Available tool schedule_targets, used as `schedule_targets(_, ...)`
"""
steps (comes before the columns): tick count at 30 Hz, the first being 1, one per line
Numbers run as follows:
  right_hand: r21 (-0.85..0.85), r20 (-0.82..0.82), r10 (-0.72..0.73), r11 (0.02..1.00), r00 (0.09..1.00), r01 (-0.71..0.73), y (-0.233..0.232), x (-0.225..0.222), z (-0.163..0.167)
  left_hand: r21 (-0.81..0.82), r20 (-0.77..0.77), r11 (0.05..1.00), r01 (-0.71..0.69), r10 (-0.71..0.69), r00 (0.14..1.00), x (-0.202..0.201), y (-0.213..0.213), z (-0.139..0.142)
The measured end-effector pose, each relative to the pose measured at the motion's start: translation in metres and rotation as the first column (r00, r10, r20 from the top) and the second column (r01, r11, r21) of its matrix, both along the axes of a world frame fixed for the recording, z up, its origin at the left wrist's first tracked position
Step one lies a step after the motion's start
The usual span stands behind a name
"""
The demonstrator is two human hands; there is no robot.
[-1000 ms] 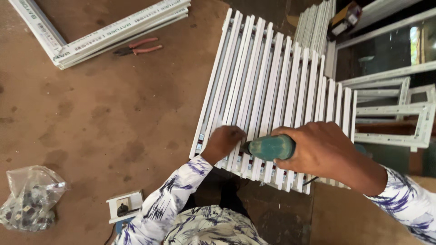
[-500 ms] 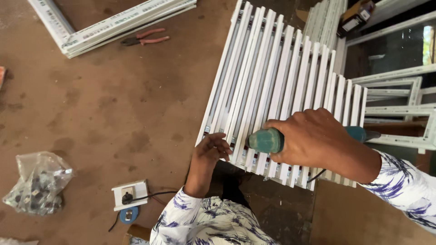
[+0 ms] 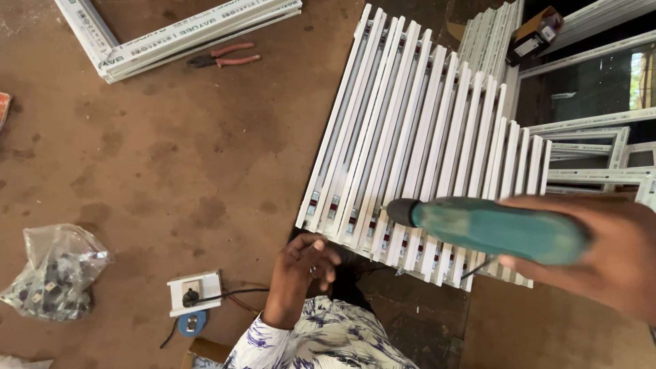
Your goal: The person uses a corded drill to drive screws into pre-drilled holes along the edge of stacked white window frame sections. The person repeatedly picks screws from a box and secures them into the frame stack, working along the length of the assembly.
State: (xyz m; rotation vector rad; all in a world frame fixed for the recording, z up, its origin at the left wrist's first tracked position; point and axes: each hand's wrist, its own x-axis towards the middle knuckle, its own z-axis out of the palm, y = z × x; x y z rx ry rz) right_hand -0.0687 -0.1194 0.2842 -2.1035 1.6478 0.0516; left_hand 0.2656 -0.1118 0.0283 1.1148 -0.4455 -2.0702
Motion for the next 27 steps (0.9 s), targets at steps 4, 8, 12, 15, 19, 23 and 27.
schedule_targets(4, 0.247, 0.112, -0.624, 0.771, 0.773, 0.587, 0.065, -0.034, -0.018, -0.026, -0.005, 0.999, -0.041, 0.041, 0.999, -0.010, 0.000, 0.000)
schedule_targets(8, -0.037, 0.279, -0.596, 0.777, 0.753, 0.629, 0.115, -0.024, -0.075, -0.025, -0.093, 0.996, -0.087, 0.084, 0.992, -0.021, -0.009, 0.014)
schedule_targets(12, 0.027, 0.202, -0.720, 0.682, 0.664, 0.731, 0.126, -0.021, -0.108, -0.004, -0.120, 1.000, -0.021, 0.020, 0.993, -0.027, -0.017, 0.024)
schedule_targets(15, 0.076, 0.269, -0.729, 0.667, 0.629, 0.741, 0.133, -0.017, -0.117, -0.023, -0.160, 0.999, -0.031, 0.027, 0.987, -0.037, -0.016, 0.020)
schedule_targets(19, 0.056, 0.340, -0.708, 0.672, 0.619, 0.738, 0.145, -0.013, -0.124, -0.006, -0.180, 0.997, 0.071, -0.071, 0.981, -0.045, -0.011, 0.007)
schedule_targets(23, 0.061, 0.315, -0.696, 0.694, 0.645, 0.718, 0.150, -0.017, -0.127, -0.010, -0.241, 0.997, 0.080, -0.080, 0.967, -0.051, -0.005, 0.002)
schedule_targets(27, 0.049, 0.345, -0.656, 0.727, 0.671, 0.685, 0.148, -0.016, -0.125, -0.007, -0.243, 0.996, 0.085, -0.084, 0.966, -0.050, -0.006, 0.006)
